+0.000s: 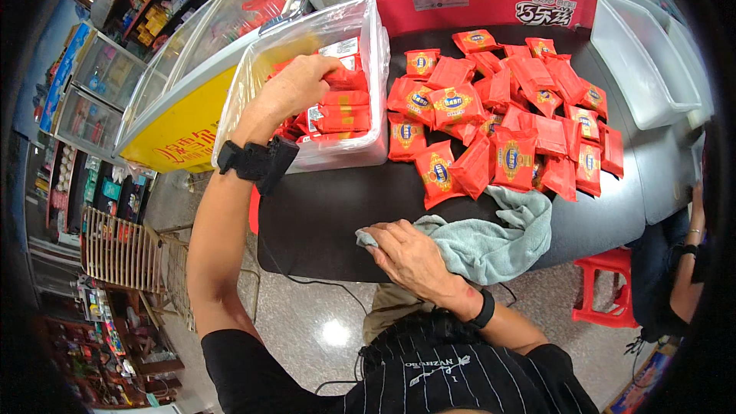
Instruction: Wiping down small red packages with a cloth and organizing them in a bin.
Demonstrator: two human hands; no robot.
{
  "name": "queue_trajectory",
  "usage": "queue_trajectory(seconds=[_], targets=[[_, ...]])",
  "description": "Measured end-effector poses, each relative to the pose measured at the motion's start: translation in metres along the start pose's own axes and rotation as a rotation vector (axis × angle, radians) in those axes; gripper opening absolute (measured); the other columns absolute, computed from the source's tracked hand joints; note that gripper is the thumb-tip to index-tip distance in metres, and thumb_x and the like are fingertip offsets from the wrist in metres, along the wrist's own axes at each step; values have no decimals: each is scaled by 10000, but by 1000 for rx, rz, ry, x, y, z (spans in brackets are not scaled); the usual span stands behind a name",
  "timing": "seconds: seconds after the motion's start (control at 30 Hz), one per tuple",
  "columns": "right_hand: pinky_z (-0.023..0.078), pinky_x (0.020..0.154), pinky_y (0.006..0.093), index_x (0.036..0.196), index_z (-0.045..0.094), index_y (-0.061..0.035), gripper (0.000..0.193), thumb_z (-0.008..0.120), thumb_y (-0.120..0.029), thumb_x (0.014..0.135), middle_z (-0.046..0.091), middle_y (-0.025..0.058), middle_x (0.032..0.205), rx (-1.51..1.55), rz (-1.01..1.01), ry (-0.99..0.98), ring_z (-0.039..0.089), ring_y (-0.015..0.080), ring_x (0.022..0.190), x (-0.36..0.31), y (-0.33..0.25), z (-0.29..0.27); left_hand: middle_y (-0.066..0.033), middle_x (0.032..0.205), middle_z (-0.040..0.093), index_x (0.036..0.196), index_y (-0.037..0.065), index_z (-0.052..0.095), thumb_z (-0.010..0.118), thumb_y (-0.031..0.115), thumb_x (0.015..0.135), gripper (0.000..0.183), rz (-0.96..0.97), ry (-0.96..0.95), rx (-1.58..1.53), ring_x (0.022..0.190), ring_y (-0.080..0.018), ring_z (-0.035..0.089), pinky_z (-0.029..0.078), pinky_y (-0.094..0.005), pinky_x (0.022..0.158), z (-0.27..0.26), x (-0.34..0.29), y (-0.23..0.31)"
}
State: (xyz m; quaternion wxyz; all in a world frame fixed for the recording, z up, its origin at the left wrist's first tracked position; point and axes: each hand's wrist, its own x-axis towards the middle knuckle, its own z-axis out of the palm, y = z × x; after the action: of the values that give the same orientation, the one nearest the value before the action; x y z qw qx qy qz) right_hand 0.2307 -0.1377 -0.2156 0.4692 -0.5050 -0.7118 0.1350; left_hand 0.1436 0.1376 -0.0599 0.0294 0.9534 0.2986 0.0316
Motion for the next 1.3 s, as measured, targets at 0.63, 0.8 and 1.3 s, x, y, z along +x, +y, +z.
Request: queue_trajectory(seconds=[0.63,0.8,1.3], targets=[[509,742,335,975,650,-29,210,704,-157,818,646,94,949,-37,-1,37,600,252,837,-2,3,1,-187,1569,273,1492,-43,265,356,406,1038,645,40,-368,-329,1461,-255,248,179,-324,1194,7,-3,17],[513,747,355,1070,635,-35,261,696,-115,829,653,95,1018,-43,-6,-16,604,265,860,-3,2,2,-185,1571,274,1498,-36,256,363,365,1036,621,90,-235,-262,1463,-254,248,174,-325,1194,13,-10,5],[514,741,350,1052,639,-27,240,690,-101,830,658,97,986,-43,1,24,608,263,851,-6,6,6,-201,1482,421,1433,-4,417,443,256,1010,497,86,-116,-6,1412,-297,354,237,-370,1180,-7,-42,50]])
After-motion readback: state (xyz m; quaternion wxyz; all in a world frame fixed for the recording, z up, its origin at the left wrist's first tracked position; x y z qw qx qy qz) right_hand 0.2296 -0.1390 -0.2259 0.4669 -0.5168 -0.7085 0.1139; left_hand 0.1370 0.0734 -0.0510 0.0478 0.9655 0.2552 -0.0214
